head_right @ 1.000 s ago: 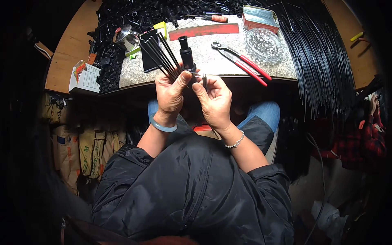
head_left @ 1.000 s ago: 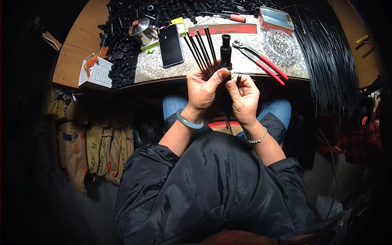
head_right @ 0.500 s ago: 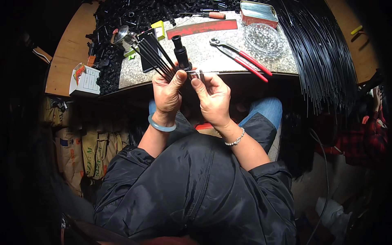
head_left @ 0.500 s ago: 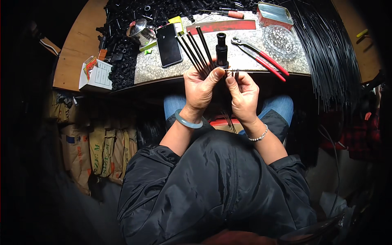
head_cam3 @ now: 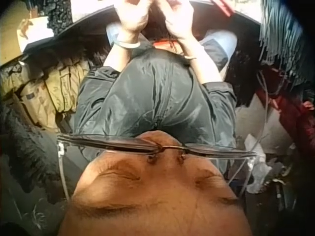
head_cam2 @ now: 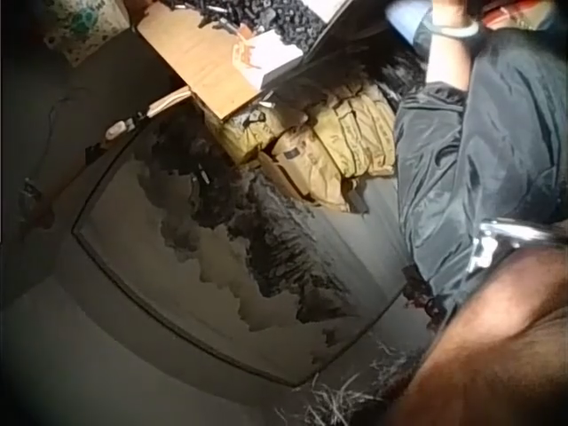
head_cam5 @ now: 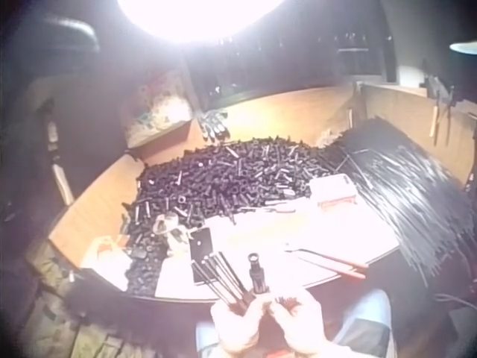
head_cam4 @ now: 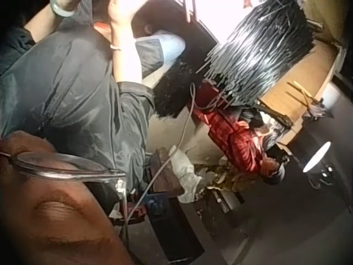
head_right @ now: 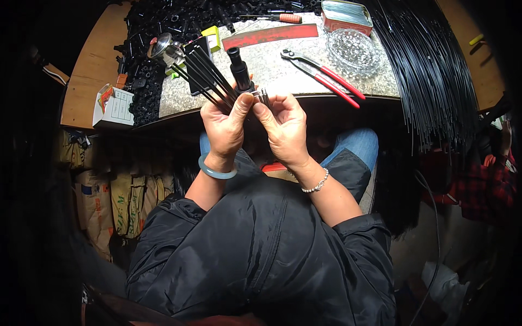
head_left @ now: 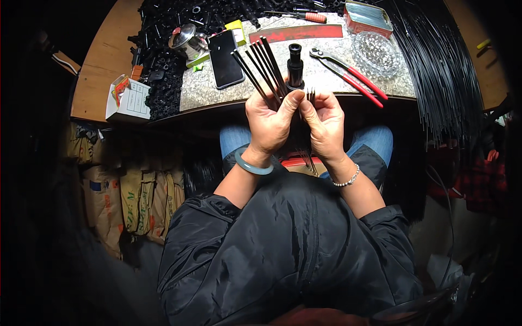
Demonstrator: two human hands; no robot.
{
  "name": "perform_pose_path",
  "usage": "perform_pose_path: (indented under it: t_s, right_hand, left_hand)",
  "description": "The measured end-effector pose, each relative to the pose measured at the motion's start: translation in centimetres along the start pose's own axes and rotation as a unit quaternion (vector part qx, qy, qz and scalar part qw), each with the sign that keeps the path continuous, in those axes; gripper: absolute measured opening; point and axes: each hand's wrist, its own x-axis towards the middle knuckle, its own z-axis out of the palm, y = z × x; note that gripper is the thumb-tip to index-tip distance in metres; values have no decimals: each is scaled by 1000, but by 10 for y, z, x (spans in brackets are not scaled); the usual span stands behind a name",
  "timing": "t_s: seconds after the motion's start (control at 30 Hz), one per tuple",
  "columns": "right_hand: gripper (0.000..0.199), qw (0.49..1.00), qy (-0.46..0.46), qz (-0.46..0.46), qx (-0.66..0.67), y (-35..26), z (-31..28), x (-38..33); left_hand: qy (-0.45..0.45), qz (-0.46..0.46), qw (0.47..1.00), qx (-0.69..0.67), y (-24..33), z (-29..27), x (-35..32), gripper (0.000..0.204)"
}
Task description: The recorder is manually assembling metal rods with plastic components using pliers in a workshop environment.
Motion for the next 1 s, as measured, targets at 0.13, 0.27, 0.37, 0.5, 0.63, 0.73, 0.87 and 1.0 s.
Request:
perform_pose_path:
  t_s: [0.13, 0.27, 0.37, 0.5, 0.63, 0.73, 0.87, 1.0]
  right_hand:
    - [8, 1000, -10, 14, 25, 7, -8, -2]
    - [5, 999, -7, 35, -1, -2, -1, -2]
    - [8, 997, -25, 75, -6, -4, -11, 2]
    - [7, 996, -32, 79, -3, -7, -7, 3]
    - [5, 998, -4, 60, 17, -5, -2, 0]
    - [6, 999, -22, 48, 6, -5, -4, 1]
    - [7, 997, -35, 64, 9, -6, -7, 2]
    - [10, 993, -45, 104, 21, -4, -11, 6]
  left_hand:
    - [62, 32, 997, -28, -2, 7, -1, 30]
    - [55, 40, 998, -15, -6, 5, -2, 30]
    - [42, 51, 998, -7, -5, 3, -1, 29]
    - [31, 45, 998, -16, -3, 5, 1, 29]
    - [51, 57, 997, -22, -7, 6, 2, 29]
    - [50, 52, 997, -27, -7, 6, 2, 28]
    - [19, 39, 998, -38, -7, 1, 1, 28]
    - [18, 21, 995, -94, -3, 6, 0, 28]
